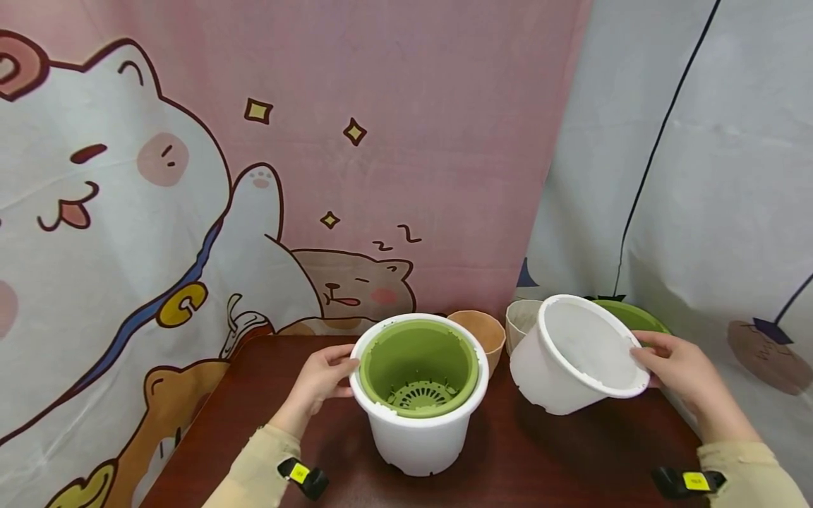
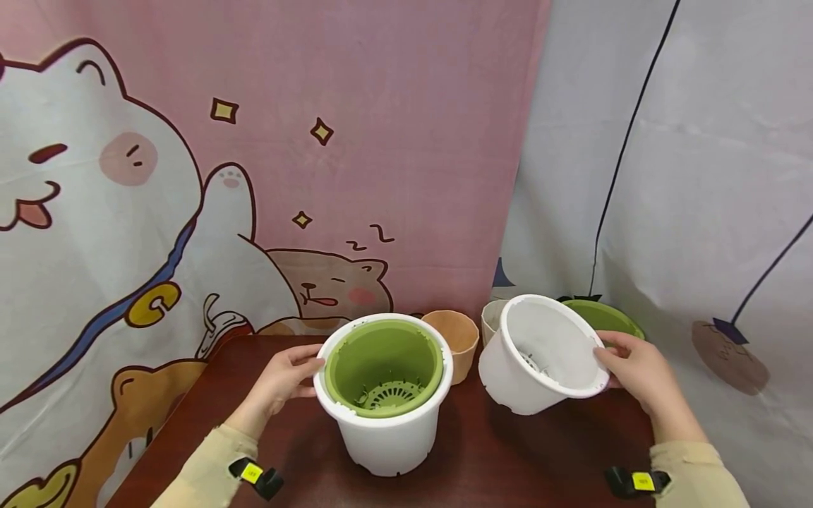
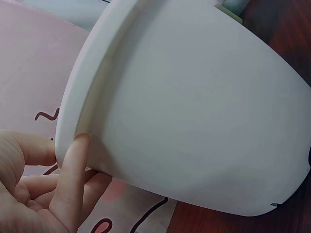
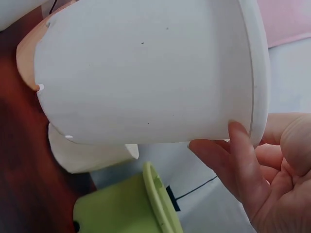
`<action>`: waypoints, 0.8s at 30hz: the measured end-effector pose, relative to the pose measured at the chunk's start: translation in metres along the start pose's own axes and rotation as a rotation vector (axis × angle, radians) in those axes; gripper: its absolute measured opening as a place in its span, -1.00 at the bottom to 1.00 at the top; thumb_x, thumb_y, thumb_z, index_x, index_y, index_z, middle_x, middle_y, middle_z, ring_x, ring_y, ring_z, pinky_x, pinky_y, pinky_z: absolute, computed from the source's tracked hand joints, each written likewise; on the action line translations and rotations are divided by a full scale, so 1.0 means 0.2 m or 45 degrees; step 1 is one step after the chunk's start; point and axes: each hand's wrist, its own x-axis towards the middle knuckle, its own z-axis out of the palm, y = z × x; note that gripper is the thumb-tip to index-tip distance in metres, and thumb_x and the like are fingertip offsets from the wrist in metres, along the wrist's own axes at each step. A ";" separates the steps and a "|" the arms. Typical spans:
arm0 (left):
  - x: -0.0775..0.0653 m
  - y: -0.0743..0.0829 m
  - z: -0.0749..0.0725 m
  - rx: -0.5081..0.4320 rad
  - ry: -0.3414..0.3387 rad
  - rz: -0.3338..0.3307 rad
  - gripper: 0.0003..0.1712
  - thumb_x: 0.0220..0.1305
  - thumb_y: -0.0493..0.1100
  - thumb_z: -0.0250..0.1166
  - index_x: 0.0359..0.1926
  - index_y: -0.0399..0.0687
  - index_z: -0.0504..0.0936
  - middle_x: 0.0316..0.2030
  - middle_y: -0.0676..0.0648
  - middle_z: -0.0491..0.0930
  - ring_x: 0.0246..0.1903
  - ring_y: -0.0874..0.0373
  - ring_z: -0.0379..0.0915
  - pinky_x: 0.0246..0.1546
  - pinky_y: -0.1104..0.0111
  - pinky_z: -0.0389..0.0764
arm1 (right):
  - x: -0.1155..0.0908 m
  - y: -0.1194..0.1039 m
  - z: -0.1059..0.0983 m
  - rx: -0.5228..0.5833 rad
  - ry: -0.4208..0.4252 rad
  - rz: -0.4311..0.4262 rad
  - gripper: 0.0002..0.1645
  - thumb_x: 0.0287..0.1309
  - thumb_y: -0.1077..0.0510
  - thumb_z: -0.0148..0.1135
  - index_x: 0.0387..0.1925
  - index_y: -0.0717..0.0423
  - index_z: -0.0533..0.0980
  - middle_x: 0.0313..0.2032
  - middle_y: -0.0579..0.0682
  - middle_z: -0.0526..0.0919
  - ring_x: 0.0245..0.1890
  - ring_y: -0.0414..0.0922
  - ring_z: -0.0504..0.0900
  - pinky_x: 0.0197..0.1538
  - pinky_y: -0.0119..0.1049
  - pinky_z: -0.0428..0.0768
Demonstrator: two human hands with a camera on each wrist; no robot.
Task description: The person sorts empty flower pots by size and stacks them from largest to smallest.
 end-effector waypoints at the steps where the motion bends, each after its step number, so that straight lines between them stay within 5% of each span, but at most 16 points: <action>1: 0.00 0.00 0.00 0.002 0.001 -0.001 -0.56 0.34 -0.32 0.27 0.21 -0.34 0.53 -0.14 -0.23 0.66 -0.38 0.05 0.64 -0.49 0.21 0.74 | 0.00 -0.01 0.00 0.002 0.002 -0.002 -0.34 0.43 0.10 0.10 0.26 0.60 0.24 -0.21 0.23 0.64 -0.50 -0.18 0.61 -0.43 -0.29 0.71; 24: 0.00 0.00 0.00 -0.005 -0.001 0.002 -0.58 0.34 -0.33 0.26 0.20 -0.34 0.54 -0.15 -0.22 0.67 -0.36 0.04 0.64 -0.48 0.21 0.74 | 0.10 -0.20 -0.03 0.073 0.029 -0.015 -0.27 0.44 0.04 0.09 0.34 0.55 0.19 -0.19 0.07 0.61 -0.45 -0.28 0.59 -0.37 -0.37 0.69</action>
